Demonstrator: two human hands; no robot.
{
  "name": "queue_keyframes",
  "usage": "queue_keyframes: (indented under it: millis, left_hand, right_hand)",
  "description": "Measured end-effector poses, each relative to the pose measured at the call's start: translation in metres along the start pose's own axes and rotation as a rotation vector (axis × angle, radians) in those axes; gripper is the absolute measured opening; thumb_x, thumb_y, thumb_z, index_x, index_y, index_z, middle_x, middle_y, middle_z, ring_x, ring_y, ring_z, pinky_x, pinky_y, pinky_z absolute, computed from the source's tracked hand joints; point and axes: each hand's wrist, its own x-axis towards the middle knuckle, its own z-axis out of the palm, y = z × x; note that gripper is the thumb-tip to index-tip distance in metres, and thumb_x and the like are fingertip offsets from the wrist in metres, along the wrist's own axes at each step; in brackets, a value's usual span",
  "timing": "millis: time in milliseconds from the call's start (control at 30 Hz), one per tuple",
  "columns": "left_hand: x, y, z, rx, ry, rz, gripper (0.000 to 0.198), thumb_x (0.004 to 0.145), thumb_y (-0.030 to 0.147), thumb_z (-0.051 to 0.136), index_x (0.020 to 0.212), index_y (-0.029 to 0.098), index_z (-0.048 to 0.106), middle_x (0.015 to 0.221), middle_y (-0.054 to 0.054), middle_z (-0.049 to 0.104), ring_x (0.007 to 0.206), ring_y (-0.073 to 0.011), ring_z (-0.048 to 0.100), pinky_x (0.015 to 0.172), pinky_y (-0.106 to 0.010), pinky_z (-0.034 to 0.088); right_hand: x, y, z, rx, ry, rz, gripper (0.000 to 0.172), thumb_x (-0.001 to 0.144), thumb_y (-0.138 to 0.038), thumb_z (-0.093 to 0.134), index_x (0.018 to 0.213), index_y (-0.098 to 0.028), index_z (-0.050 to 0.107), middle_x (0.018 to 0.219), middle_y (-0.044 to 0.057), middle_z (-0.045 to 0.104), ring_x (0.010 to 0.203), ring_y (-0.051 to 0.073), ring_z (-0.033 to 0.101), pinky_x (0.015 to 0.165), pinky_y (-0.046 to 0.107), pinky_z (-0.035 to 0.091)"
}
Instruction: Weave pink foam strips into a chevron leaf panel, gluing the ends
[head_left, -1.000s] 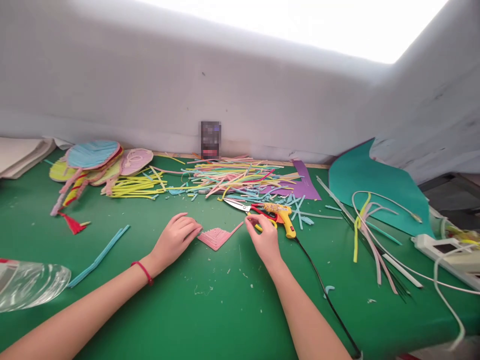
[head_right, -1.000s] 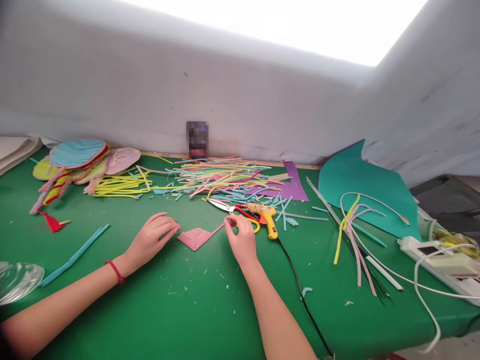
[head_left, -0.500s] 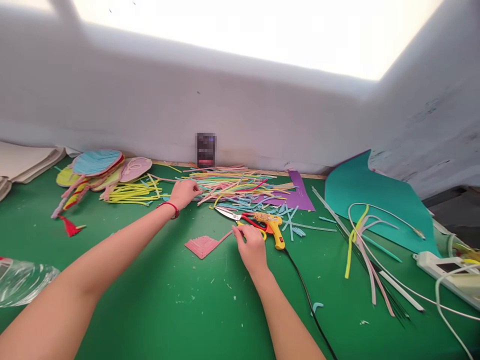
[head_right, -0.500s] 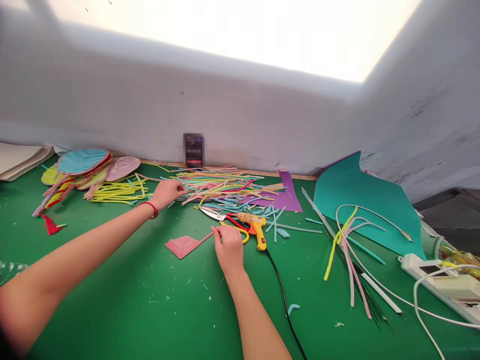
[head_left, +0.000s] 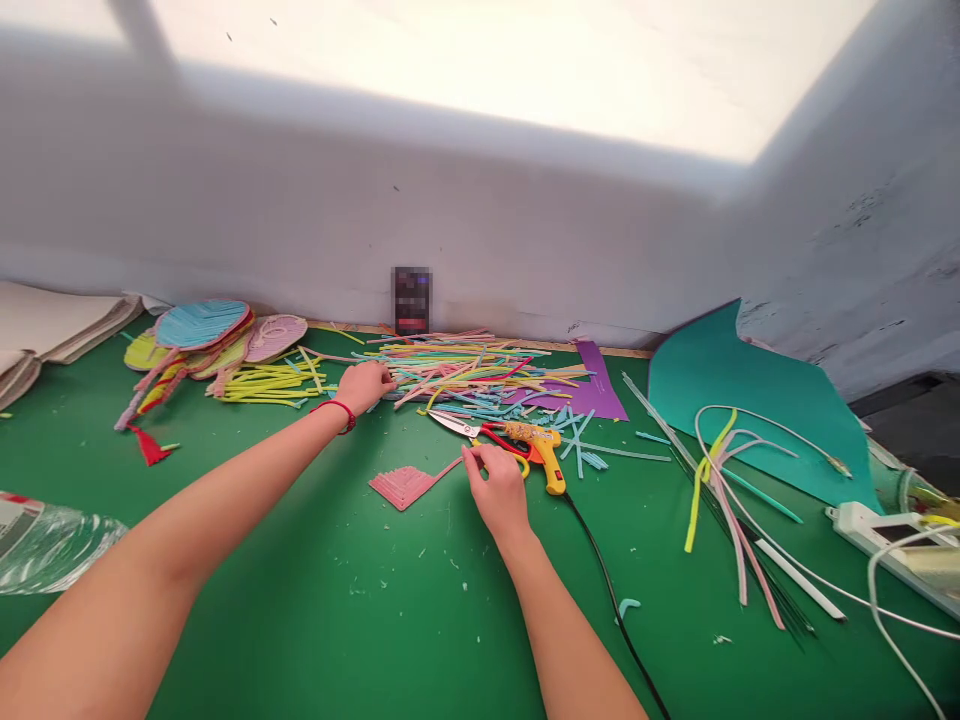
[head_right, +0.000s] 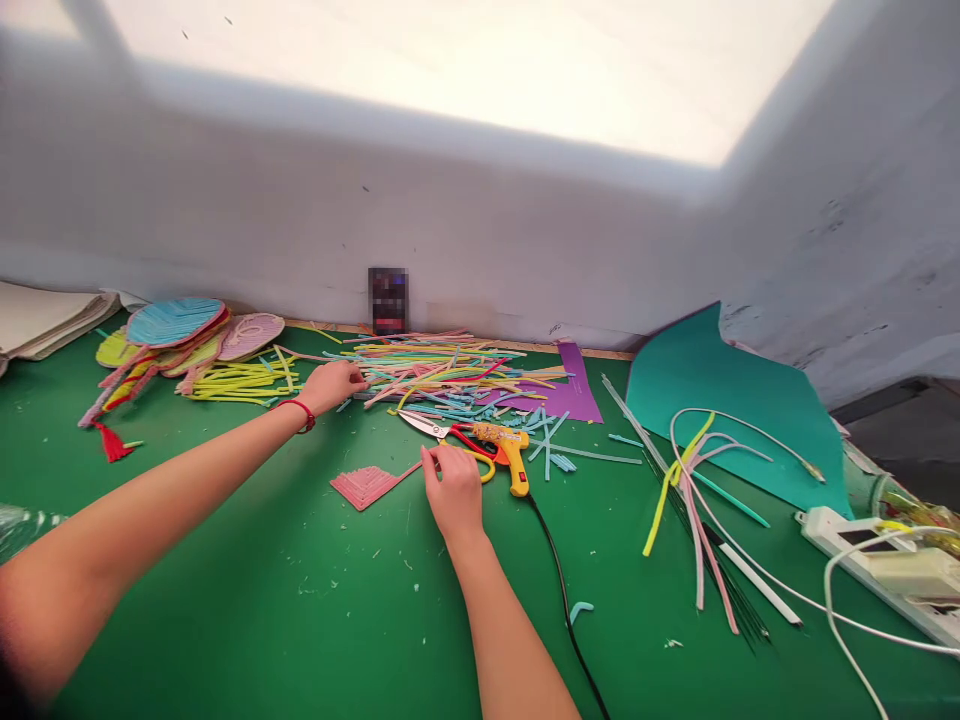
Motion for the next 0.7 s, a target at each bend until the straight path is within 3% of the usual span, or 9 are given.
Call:
queue_keyframes:
  millis: [167,333,433,533,600,700]
  left_hand:
    - [-0.001,0.002,-0.011,-0.076,0.119,-0.014,0.016,0.080,0.027,0.055,0.076,0.019,0.068,0.085,-0.007,0.071,0.081,-0.0222,0.062,0.068,-0.028,0.040]
    - [0.000,0.005,-0.041,-0.179,0.367,-0.059,0.022,0.088,0.029,0.046,0.087,0.017,0.065,0.091,-0.008,0.068,0.081,-0.0190,0.060,0.072,-0.028,0.043]
    - [-0.001,0.000,-0.069,-0.257,0.616,-0.118,0.025,0.092,0.028,0.040,0.096,0.014,0.060,0.099,-0.009,0.064,0.088,-0.0170,0.058,0.079,-0.028,0.043]
    - [-0.012,-0.007,-0.093,-0.526,0.978,-0.162,0.023,0.090,0.033,0.049,0.088,0.013,0.059,0.086,-0.003,0.062,0.078,-0.0121,0.055,0.073,-0.025,0.044]
    - [-0.029,-0.008,-0.099,-0.569,1.010,-0.171,0.028,0.091,0.039,0.047,0.088,0.013,0.059,0.082,0.001,0.059,0.074,-0.0091,0.053,0.069,-0.023,0.043]
    - [-0.067,-0.001,-0.088,-0.696,0.961,-0.145,0.028,0.089,0.042,0.051,0.084,0.015,0.058,0.074,0.004,0.056,0.069,-0.0087,0.052,0.066,-0.023,0.043]
  right_hand:
    - [0.000,0.001,0.001,-0.009,-0.018,0.012,0.032,0.096,-0.034,0.042,0.073,-0.019,0.058,0.067,0.002,0.062,0.067,0.015,0.058,0.069,0.028,0.041]
    - [-0.001,0.004,0.003,-0.007,-0.015,0.037,0.033,0.096,-0.035,0.042,0.073,-0.019,0.058,0.068,0.002,0.063,0.066,0.016,0.058,0.068,0.028,0.041]
    - [-0.001,0.005,0.003,-0.008,-0.004,0.047,0.033,0.096,-0.036,0.043,0.072,-0.019,0.058,0.067,0.002,0.063,0.064,0.015,0.057,0.065,0.027,0.041]
    - [0.000,0.005,0.002,-0.011,0.019,0.047,0.034,0.096,-0.036,0.043,0.071,-0.018,0.059,0.067,0.002,0.062,0.062,0.014,0.057,0.064,0.027,0.041]
    - [0.002,0.005,0.000,-0.002,0.044,0.044,0.033,0.096,-0.035,0.043,0.072,-0.018,0.059,0.067,0.002,0.062,0.061,0.014,0.056,0.064,0.027,0.041]
    - [0.002,-0.001,-0.006,0.011,0.103,0.017,0.028,0.095,-0.032,0.045,0.075,-0.017,0.059,0.067,0.002,0.062,0.059,0.013,0.053,0.063,0.028,0.042]
